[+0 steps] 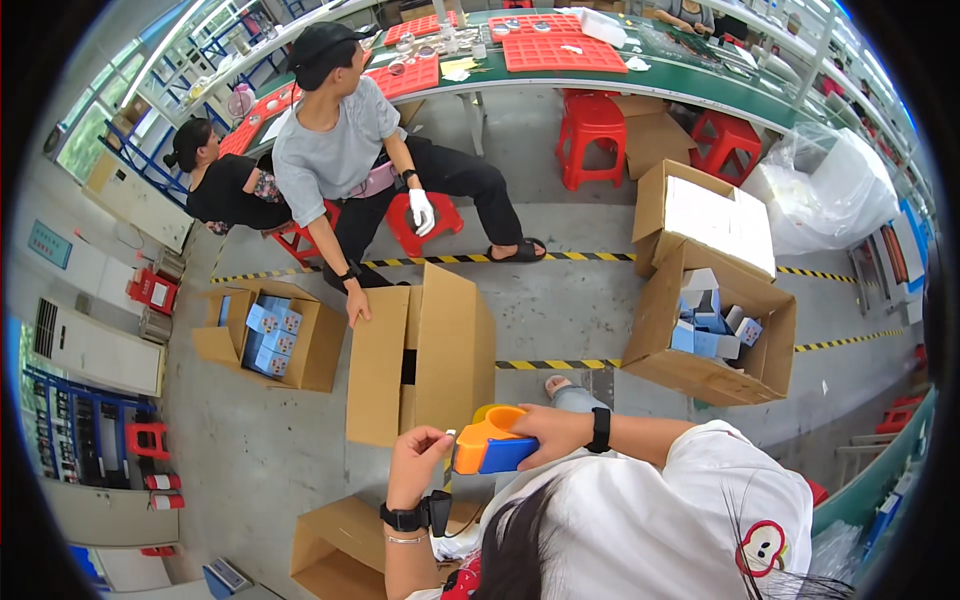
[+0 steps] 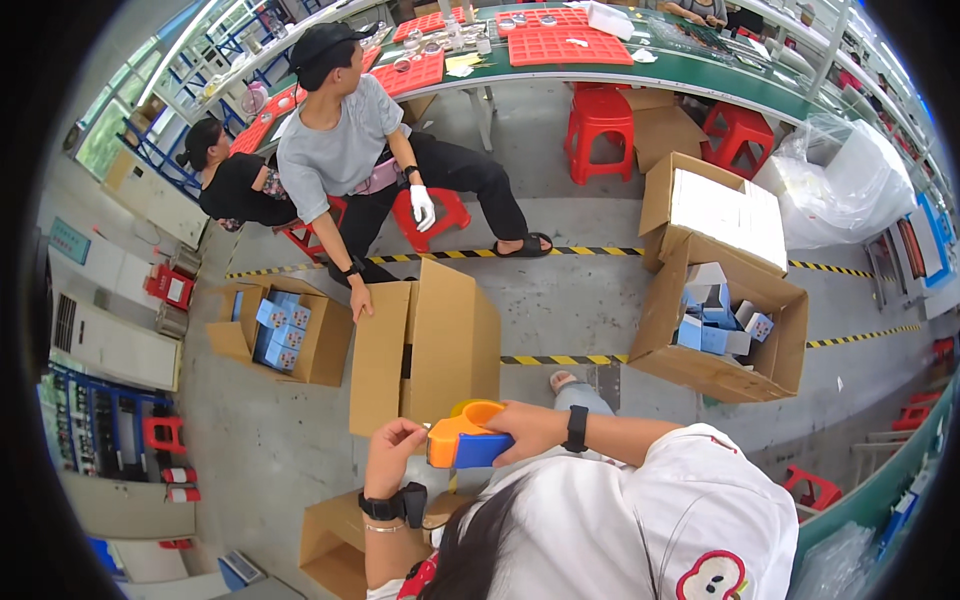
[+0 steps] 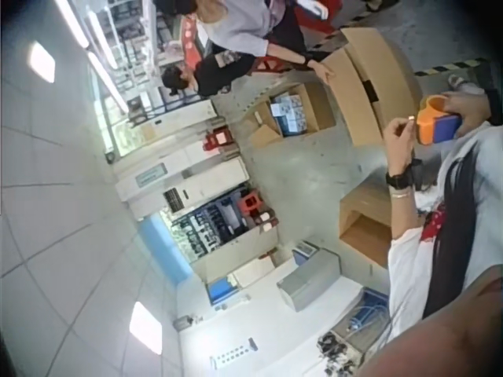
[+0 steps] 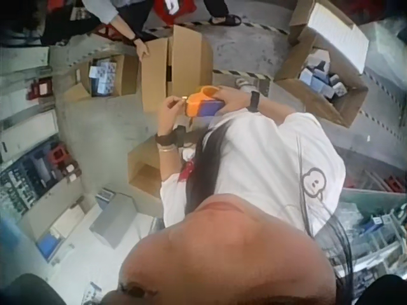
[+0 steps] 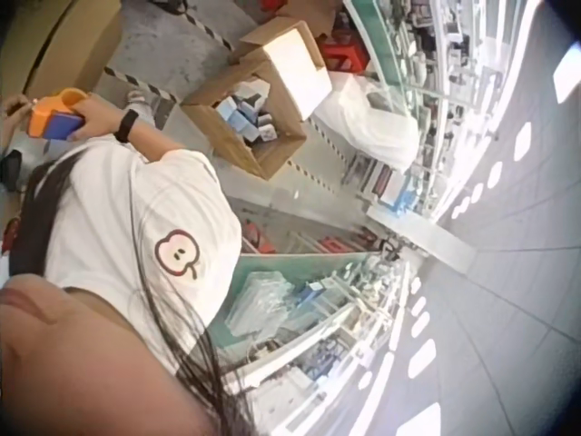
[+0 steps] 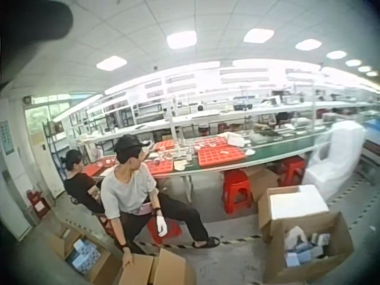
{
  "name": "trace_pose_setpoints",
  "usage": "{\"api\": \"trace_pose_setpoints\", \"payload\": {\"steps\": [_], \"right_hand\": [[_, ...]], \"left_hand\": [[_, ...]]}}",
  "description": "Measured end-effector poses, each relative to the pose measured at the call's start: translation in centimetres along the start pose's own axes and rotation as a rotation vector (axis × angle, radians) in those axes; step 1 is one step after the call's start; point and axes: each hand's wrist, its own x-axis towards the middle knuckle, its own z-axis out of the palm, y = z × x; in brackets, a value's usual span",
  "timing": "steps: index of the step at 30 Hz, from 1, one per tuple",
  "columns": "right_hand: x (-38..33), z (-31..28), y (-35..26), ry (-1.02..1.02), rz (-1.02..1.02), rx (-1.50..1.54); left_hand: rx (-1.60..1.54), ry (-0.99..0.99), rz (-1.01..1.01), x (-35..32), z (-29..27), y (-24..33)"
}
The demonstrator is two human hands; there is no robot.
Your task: Seal cardboard boxes using a handheld tape dispenser.
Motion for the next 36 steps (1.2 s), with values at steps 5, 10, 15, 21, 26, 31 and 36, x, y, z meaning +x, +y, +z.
{"api": "trace_pose_setpoints", "payload": {"steps": [5,10,15,21,26,31,36], "right_hand": [[0.1,-3.9,0.0,-0.047,-0.020,-0.047],[-0.8,-7.0,1.1,-0.054,-0.002,-0.060],[-0.7,-8.3,2.1,-0.097,-0.015,-0.038],[0.6,-9.2,2.3,-0.186,0.004,-0.012],[2.0,-8.7,2.9,-0.263,-0.040,-0.014],[3.3,-7.8,3.0,-0.342,-0.032,-0.002],[5.0,-8.0,2.7,-0.437,-0.010,-0.066]], "left_hand": [[-0.009,0.067,0.023,1.4,1.6,1.2],[0.005,0.077,0.049,3.2,3.9,1.7],[0.014,0.127,0.057,4.0,5.1,1.9],[-0.025,0.211,0.055,3.5,5.3,1.8],[-0.076,0.301,0.012,2.4,4.7,0.3],[-0.089,0.336,0.028,1.0,4.2,-1.3],[-0.167,0.399,0.034,0.4,4.0,-1.6]]}}
